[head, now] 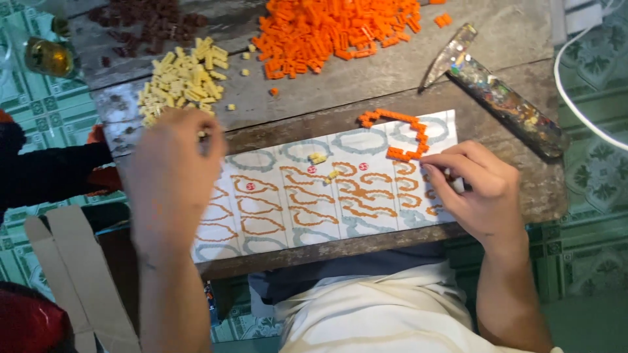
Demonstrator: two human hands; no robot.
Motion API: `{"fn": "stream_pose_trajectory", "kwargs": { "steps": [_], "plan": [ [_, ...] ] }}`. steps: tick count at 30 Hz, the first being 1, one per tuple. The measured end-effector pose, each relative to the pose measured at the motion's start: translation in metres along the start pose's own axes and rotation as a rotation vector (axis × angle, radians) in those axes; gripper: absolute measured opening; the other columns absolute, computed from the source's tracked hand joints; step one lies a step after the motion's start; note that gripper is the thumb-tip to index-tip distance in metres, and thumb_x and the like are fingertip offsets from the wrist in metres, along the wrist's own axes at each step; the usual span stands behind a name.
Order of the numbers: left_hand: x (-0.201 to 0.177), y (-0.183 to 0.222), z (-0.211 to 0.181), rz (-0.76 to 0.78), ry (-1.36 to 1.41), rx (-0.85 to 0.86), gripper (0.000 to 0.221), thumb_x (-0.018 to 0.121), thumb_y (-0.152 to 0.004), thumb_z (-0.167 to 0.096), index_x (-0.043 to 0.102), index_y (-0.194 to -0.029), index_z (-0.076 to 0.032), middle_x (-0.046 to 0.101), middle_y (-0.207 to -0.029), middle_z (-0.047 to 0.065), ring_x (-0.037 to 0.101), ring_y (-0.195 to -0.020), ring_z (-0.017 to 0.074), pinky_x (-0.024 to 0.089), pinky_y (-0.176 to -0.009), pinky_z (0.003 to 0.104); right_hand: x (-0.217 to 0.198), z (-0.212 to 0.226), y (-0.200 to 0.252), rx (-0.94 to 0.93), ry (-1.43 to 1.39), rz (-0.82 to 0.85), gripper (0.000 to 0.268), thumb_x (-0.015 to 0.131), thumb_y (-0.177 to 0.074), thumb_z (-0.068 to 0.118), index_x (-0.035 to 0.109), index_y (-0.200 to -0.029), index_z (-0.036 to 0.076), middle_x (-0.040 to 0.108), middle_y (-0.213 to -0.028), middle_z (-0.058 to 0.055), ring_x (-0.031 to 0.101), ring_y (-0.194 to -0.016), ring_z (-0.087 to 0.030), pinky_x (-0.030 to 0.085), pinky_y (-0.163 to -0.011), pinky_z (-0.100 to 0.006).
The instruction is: A person is seen assembling a mosaic-like figure by placing small orange and yellow plastic blocks onto a printed template on a wooden table, eventually using a small hammer to press them into place.
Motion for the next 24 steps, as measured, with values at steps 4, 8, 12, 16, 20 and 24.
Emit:
{"fn": "stream_pose_trajectory", "kwargs": {
  "steps": [4, 8, 12, 16, 20, 24],
  "plan": [
    [0.044, 0.019, -0.051, 0.107, 0.231, 0.152, 0.013, 0.068, -0.112, -0.014, 0.081, -0.109, -0.009, 0.080, -0.103, 0.008, 0.075, -0.091, 0.0246, 0.061, -0.077, 0.042, 0.001, -0.002, 0.002, 0.001, -0.003, -0.011, 0.006, 0.081, -0.109, -0.009, 0.084, -0.112, -0.006, 0.079, -0.108, -0.017, 0.069, -0.082, -0.021, 0.056, -0.073, -0.032],
    [0.060, 0.031, -0.084, 0.076, 0.228, 0.335, 0.015, 0.071, -0.113, -0.021, 0.081, -0.114, -0.011, 0.075, -0.100, 0.004, 0.075, -0.070, 0.0280, 0.062, -0.049, 0.043, 0.002, -0.005, 0.004, -0.007, 0.014, 0.003, 0.007, 0.081, -0.108, -0.007, 0.084, -0.114, -0.006, 0.079, -0.108, -0.017, 0.069, -0.081, -0.021, 0.056, -0.073, -0.032],
    [0.060, 0.032, -0.087, 0.025, 0.231, 0.356, 0.009, 0.079, -0.109, -0.024, 0.081, -0.111, -0.015, 0.072, -0.091, 0.001, 0.074, -0.069, 0.0316, 0.056, -0.045, 0.047, 0.002, -0.005, 0.004, 0.011, 0.015, -0.011, 0.007, 0.081, -0.108, -0.006, 0.084, -0.115, -0.004, 0.079, -0.107, -0.015, 0.067, -0.079, -0.019, 0.054, -0.074, -0.031],
    [0.067, 0.032, -0.083, 0.013, 0.262, 0.350, 0.018, 0.081, -0.106, -0.019, 0.081, -0.122, -0.010, 0.075, -0.103, 0.004, 0.077, -0.075, 0.0380, 0.059, -0.050, 0.053, 0.002, -0.001, 0.003, 0.009, 0.001, -0.014, 0.007, 0.081, -0.109, -0.007, 0.084, -0.115, -0.004, 0.078, -0.106, -0.015, 0.065, -0.076, -0.019, 0.052, -0.075, -0.031],
    [0.059, 0.025, -0.059, -0.067, 0.237, 0.397, 0.021, 0.076, -0.107, -0.010, 0.082, -0.126, -0.006, 0.081, -0.117, 0.009, 0.079, -0.082, 0.0281, 0.063, -0.054, 0.039, 0.002, 0.003, 0.001, 0.033, 0.013, -0.017, 0.004, 0.082, -0.110, -0.007, 0.084, -0.113, -0.005, 0.077, -0.103, -0.016, 0.065, -0.077, -0.019, 0.051, -0.073, -0.031],
    [0.028, 0.002, 0.010, -0.165, 0.067, 0.098, 0.019, 0.070, -0.115, -0.027, 0.082, -0.126, -0.017, 0.080, -0.105, 0.000, 0.056, -0.059, 0.0069, 0.041, -0.044, 0.019, 0.002, -0.003, 0.005, 0.002, 0.044, 0.001, 0.005, 0.083, -0.109, -0.007, 0.085, -0.113, -0.007, 0.079, -0.106, -0.019, 0.067, -0.078, -0.021, 0.055, -0.073, -0.032]
  ]
}}
Point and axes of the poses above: each hand's wrist, its own y-axis away from the middle knuckle, its own x-axis out of the palm, z = x × y, the point moved 7 cm from there along -y, towards the middle knuckle
